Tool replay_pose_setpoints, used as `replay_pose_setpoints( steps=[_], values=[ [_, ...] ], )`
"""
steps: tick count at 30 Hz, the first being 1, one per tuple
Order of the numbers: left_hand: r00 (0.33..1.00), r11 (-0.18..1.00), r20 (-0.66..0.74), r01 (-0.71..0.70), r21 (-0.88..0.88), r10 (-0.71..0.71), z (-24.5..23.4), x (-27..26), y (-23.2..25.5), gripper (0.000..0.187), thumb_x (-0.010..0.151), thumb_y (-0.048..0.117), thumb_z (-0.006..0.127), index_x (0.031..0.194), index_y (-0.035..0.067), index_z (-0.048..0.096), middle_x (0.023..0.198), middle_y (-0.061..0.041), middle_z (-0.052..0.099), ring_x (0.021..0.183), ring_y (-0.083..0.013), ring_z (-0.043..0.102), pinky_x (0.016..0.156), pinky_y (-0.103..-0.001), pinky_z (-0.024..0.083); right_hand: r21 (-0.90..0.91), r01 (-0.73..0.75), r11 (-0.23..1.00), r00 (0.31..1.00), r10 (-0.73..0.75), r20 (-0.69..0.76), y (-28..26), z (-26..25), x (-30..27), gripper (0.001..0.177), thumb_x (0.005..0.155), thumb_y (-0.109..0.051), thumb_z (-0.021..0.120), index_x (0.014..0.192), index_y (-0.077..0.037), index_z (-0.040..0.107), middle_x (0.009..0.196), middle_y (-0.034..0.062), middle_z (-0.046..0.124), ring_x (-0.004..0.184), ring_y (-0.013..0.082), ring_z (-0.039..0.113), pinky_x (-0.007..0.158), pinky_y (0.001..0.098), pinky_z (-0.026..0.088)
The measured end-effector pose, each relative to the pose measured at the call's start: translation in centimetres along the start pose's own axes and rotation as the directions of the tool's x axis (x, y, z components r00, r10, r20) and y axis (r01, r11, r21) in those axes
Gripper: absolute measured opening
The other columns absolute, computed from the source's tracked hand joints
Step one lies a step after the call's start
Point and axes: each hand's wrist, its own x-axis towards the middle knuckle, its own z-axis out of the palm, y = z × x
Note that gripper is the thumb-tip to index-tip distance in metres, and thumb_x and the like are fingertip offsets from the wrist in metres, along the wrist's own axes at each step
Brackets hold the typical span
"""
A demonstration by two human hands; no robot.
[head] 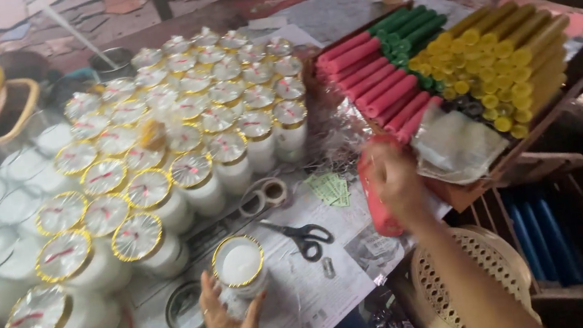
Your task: Applying decorative gold tape to the rim and a clear label to the side of glass candle jars.
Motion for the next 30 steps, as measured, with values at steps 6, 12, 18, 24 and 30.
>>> replay_pose_setpoints(
  steps=[6, 12, 18, 24, 30],
  values=[
    [0.989, 0.999, -0.150, 0.001, -0.048, -0.008, 1.0, -1.8, -1.5, 0.101, 0.062, 0.020, 0.085, 0.153, 0.011, 0.044, 0.143, -0.016, 0.058, 0.115, -0.0301, 0.066, 0.083, -0.041, 0.057, -0.529, -0.499, 0.687, 0.865, 0.434, -0.253, 25.0, -9.9, 3.7, 0.041, 0.098, -0.022, 0.049, 0.124, 0.003, 0.067, 0.124, 0.0274, 0.067, 0.116, 0.0461, 0.061, 0.099, 0.0538, 0.047],
    [0.732, 0.751, 0.233, 0.660, -0.009, -0.640, 1.6, 3.9, -14.5, 0.076, 0.075, 0.037, 0.070, 0.149, 0.027, 0.051, 0.148, 0.000, 0.057, 0.125, -0.0290, 0.067, 0.075, -0.038, 0.049, -0.825, -0.456, 0.334, 0.793, 0.574, -0.205, 34.7, -9.0, 4.4, 0.042, 0.093, -0.014, 0.053, 0.132, 0.002, 0.053, 0.127, 0.0249, 0.060, 0.117, 0.0411, 0.062, 0.096, 0.0492, 0.052],
    [0.856, 0.940, 0.516, -0.147, 0.307, -0.035, 2.4, 6.4, -32.0, 0.091, 0.074, 0.038, 0.082, 0.153, 0.020, 0.041, 0.146, -0.006, 0.062, 0.135, -0.0187, 0.060, 0.102, -0.025, 0.046, -0.827, -0.336, 0.451, 0.902, 0.406, -0.144, 28.5, -11.0, 4.5, 0.017, 0.089, -0.016, 0.059, 0.101, -0.012, 0.071, 0.097, 0.0198, 0.075, 0.096, 0.0426, 0.072, 0.080, 0.0510, 0.055],
    [0.994, 0.990, -0.020, 0.105, 0.095, -0.104, 1.9, -0.3, -17.8, 0.082, 0.053, 0.025, 0.094, 0.131, 0.013, 0.069, 0.143, -0.002, 0.064, 0.098, -0.0217, 0.079, 0.059, -0.029, 0.064, -0.670, -0.439, 0.598, 0.857, 0.503, -0.113, 24.9, -13.4, 5.3, 0.034, 0.099, -0.030, 0.056, 0.079, -0.002, 0.059, 0.083, 0.0217, 0.067, 0.082, 0.0393, 0.063, 0.070, 0.0484, 0.041],
    [0.998, 0.992, -0.065, -0.019, 0.122, 0.027, 0.7, -1.7, -18.6, 0.071, 0.061, 0.028, 0.089, 0.128, 0.014, 0.071, 0.140, -0.003, 0.066, 0.091, -0.0173, 0.079, 0.062, -0.027, 0.063, -0.811, -0.442, 0.384, 0.854, 0.457, -0.248, 24.0, -15.7, 7.2, 0.020, 0.094, -0.037, 0.070, 0.108, -0.027, 0.081, 0.103, 0.0104, 0.079, 0.096, 0.0335, 0.074, 0.070, 0.0435, 0.053]
  ],
)
